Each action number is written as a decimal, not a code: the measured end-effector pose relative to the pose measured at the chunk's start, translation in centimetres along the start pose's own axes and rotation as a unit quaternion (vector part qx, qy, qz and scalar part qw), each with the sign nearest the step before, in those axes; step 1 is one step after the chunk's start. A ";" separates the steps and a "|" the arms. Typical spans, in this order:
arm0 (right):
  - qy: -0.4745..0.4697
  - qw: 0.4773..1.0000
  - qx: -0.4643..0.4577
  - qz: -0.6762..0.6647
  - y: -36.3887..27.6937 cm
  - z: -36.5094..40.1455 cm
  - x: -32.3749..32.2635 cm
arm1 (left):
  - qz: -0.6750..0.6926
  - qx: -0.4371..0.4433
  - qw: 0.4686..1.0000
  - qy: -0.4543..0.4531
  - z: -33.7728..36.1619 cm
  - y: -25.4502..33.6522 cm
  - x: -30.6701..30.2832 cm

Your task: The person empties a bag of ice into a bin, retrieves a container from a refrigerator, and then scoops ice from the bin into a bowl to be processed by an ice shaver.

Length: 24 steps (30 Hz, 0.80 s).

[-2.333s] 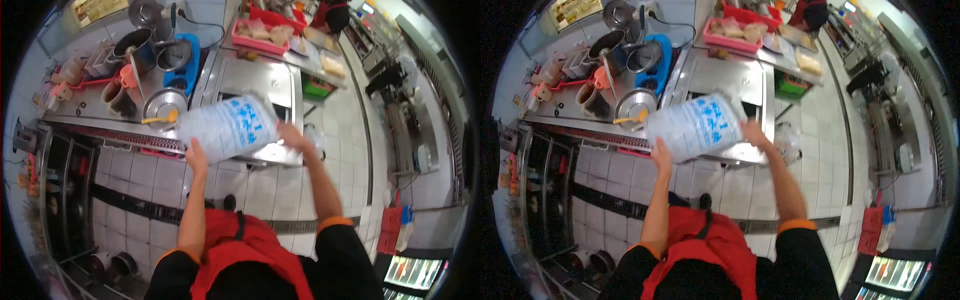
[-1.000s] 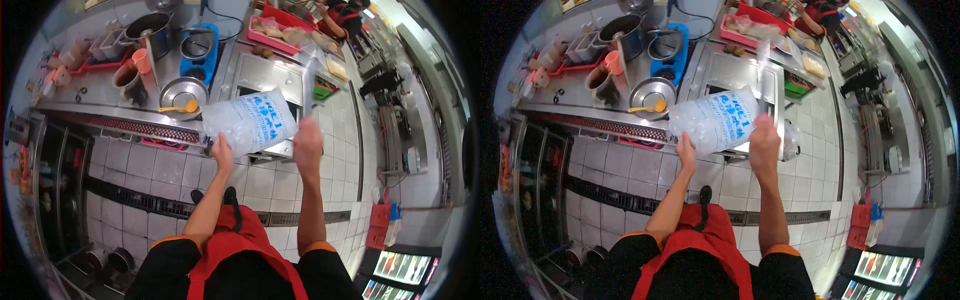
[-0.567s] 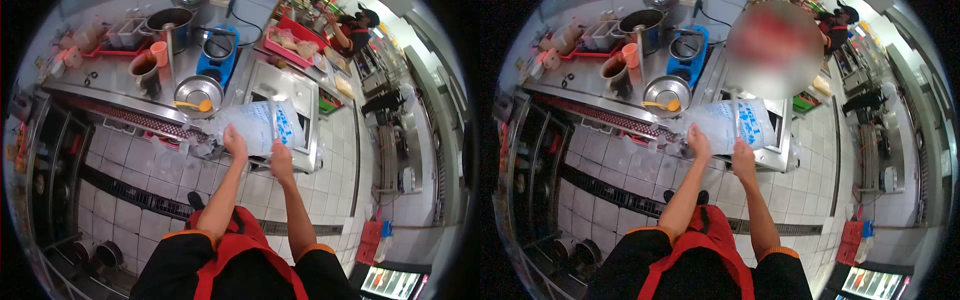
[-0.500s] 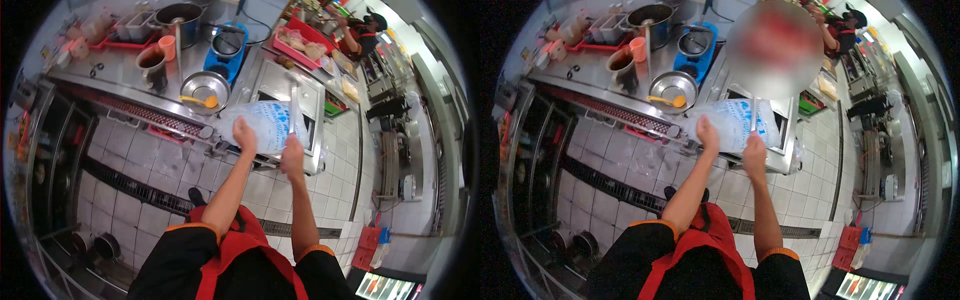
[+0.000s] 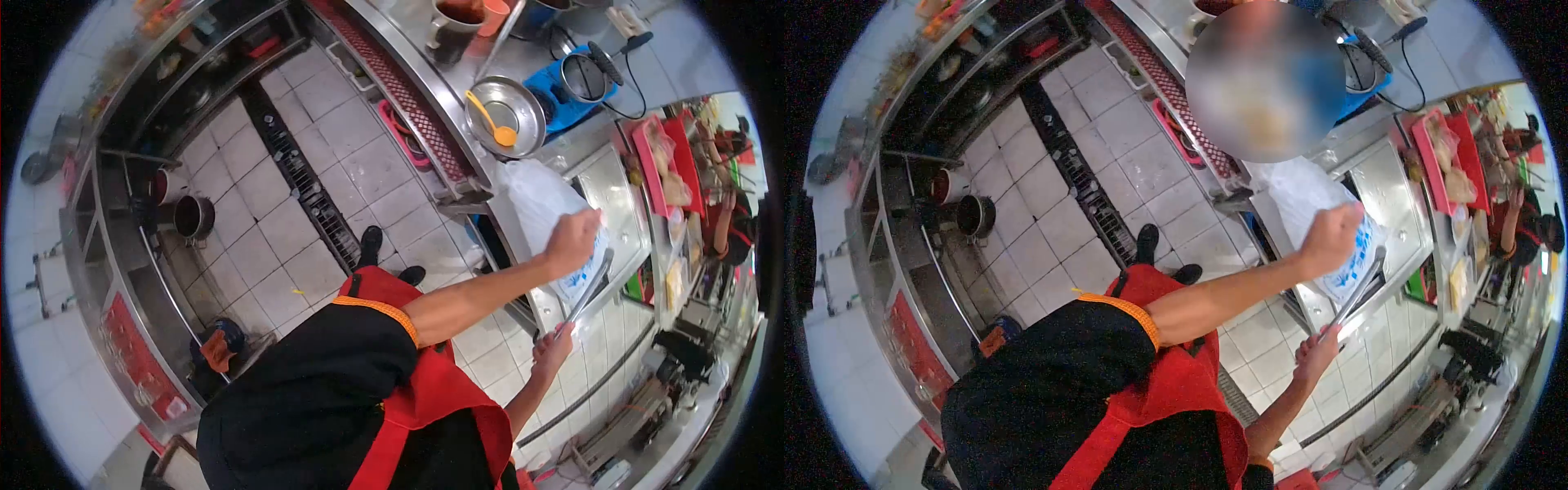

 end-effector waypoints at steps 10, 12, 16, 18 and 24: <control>0.039 0.985 0.026 -0.164 4.5 2.6 -9.5 | -0.021 0.218 0.898 -0.382 2.6 10.1 17.4; 0.066 0.974 0.013 -0.214 3.7 2.7 -10.0 | 0.013 0.267 0.857 -0.441 0.9 11.3 18.6; 0.122 0.980 -0.031 -0.157 4.3 2.1 -12.9 | 0.061 0.341 0.852 -0.391 -2.3 15.3 17.3; 0.176 0.981 -0.047 -0.073 3.6 -0.8 -13.4 | 0.007 0.176 0.869 -0.462 -3.9 18.5 15.1; 0.192 0.952 -0.234 -0.037 -2.1 -6.5 -9.0 | 0.093 -0.007 0.833 -0.545 -3.8 20.2 15.2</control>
Point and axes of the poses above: each hand's wrist, its own z-axis away from the middle knuckle, its own x-axis out of the palm, y = z × x, the point moved 3 cm from there along -z, towards the middle knuckle, and after that the axes turned 10 degrees about z, right-handed, at the moved point
